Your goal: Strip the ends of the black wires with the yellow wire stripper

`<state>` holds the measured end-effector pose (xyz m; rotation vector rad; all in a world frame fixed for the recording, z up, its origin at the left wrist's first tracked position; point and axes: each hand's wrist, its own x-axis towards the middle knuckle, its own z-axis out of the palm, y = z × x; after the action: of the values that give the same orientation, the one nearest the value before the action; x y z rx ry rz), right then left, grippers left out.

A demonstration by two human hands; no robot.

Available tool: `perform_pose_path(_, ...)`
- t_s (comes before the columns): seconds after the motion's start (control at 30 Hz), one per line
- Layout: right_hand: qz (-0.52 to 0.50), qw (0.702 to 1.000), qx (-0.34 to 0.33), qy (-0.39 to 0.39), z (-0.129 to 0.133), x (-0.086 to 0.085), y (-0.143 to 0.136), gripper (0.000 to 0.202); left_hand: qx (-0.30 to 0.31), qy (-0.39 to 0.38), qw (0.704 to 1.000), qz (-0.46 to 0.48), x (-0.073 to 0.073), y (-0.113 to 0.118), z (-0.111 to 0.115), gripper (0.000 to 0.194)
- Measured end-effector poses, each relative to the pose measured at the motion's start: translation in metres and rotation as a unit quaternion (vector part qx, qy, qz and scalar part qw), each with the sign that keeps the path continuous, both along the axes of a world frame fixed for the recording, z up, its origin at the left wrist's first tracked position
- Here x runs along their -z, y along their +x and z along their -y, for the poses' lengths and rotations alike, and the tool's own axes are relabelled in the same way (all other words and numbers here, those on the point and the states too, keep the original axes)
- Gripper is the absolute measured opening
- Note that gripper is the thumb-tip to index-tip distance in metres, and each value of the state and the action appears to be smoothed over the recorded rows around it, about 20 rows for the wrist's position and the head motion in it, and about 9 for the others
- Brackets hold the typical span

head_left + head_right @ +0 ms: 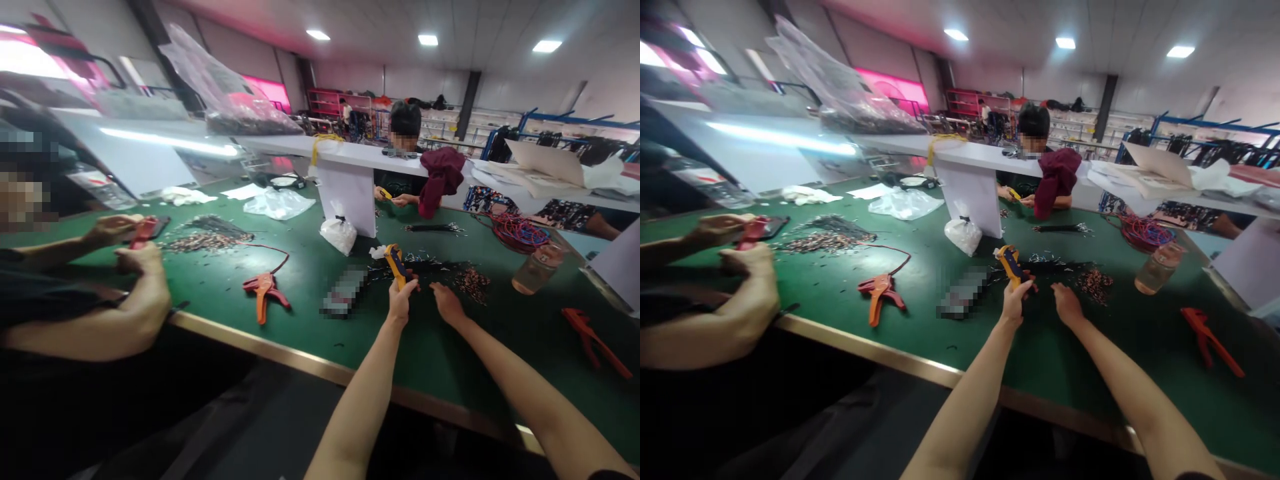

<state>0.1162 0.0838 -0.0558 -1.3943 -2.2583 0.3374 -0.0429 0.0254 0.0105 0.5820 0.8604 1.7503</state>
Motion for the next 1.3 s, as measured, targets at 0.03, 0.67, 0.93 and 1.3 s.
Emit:
perform_pose_path(0.03,-0.012,1.000,0.016,0.002,-0.005,-0.001,0.014,0.046,0.008,-0.002,1.000,0.001,0.001,0.000,0.000,0.040)
perform_pose_path(0.67,-0.320,0.939,0.130,-0.008,0.091,-0.006,0.117,0.062,0.243,-0.014,0.967,0.076,0.025,0.037,0.015,0.046)
perform_pose_path(0.93,-0.333,0.929,0.159,-0.031,0.100,-0.008,0.120,0.062,0.273,-0.019,0.958,0.081,0.028,0.038,0.022,0.049)
perform_pose_path(1.3,-0.344,0.928,0.139,-0.035,0.099,-0.016,0.111,0.058,0.294,0.007,0.956,-0.002,0.020,0.027,0.025,0.050)
